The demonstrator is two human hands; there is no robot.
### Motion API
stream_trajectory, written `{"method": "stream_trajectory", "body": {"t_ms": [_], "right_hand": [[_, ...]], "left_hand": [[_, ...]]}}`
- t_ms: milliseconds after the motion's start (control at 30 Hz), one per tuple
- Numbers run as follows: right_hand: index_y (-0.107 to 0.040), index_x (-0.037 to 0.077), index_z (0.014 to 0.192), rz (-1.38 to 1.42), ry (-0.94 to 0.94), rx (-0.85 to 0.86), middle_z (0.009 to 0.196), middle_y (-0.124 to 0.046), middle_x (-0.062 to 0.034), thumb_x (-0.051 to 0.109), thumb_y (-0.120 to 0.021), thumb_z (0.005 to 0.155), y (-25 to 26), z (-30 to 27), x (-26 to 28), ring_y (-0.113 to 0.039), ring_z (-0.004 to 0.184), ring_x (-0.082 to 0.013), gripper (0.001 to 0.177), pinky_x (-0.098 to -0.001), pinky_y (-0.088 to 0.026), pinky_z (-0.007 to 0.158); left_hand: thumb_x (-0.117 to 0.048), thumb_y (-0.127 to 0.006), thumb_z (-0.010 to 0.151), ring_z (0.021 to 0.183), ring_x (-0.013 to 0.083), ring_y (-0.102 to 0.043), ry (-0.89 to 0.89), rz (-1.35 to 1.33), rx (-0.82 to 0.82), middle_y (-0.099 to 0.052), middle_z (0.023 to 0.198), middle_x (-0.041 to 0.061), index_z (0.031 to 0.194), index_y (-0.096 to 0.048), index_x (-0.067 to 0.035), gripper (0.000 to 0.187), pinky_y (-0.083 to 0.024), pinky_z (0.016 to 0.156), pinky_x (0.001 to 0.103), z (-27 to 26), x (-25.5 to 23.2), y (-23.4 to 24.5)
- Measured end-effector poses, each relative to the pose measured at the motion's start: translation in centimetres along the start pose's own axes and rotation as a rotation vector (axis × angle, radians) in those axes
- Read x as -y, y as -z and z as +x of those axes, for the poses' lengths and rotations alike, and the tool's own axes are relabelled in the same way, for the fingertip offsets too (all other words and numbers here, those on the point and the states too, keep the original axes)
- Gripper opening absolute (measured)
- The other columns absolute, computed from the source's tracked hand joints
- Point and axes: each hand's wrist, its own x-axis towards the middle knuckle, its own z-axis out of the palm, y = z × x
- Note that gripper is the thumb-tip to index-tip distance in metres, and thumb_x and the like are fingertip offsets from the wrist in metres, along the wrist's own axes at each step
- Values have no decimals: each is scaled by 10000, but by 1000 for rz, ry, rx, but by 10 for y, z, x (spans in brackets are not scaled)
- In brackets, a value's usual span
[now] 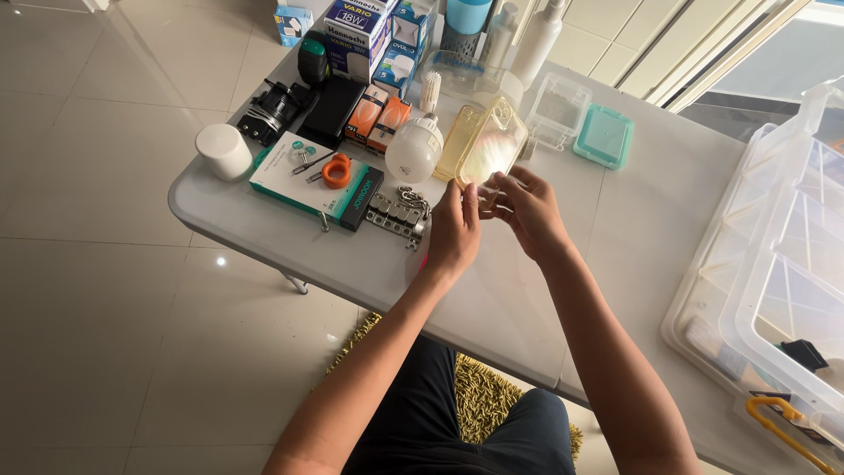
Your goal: The person sits on the floor at a folding table and sorts assorted household items, including bottles, a phone case, a protractor, a paintbrush, scissors, and small hardware pieces, placing them one at a time into a compartmented plastic storage box. They handle each item briefly before setting it into a compartment of the organizer.
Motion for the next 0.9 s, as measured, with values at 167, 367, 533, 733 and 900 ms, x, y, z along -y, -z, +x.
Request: {"method": "stream_trajectory", "body": {"t_ms": [167, 367, 533, 733, 900], "right_hand": [[-596, -58, 1332, -107, 71, -94, 1015, -729, -134, 131, -688, 985, 19, 30, -9, -683, 809, -156, 406, -296, -585, 713], [-648, -76, 1289, -315, 57, -147, 971, -724, -140, 143, -694, 985, 29, 74, -13, -684, 734, -146, 377, -282, -606, 669], [-651, -131, 1243, -453, 24, -163, 915, -731, -150, 140, -714, 964, 14, 95, -10, -733, 731, -170, 394, -285, -626, 623], [-591, -80, 1317, -799, 100, -324, 867, -759, -168, 154, -812, 850, 1, 94, -11, -746, 643, -195, 568, -302, -616, 551], [-664, -41, 1269, -1059, 226, -317, 840, -747, -182, 240, -843, 826, 5, 98, -28, -744, 676, -259, 554, -372, -598, 637]], "left_hand": [[-233, -574, 1065, 741, 189, -736, 3, 240, -65, -658, 987, 153, 1198, -566, 59, 321, -616, 637, 314, 5, 8, 17], [-134, -660, 980, 729, 205, -684, -70, 418, -141, -590, 1071, 152, 1252, -583, 25, 324, -576, 672, 355, 3, -10, 47], [-91, -697, 965, 897, 273, -654, -166, 625, -156, -577, 1142, 152, 1248, -583, 0, 318, -557, 805, 395, 13, -22, 63], [-156, -783, 863, 1176, 362, -549, -260, 1033, -120, -504, 1322, 194, 1281, -576, -42, 480, -510, 914, 489, 32, -17, 75], [-182, -810, 820, 1230, 348, -530, -285, 1131, -71, -466, 1448, 168, 1384, -553, -110, 624, -453, 934, 536, 39, -9, 82]]}}
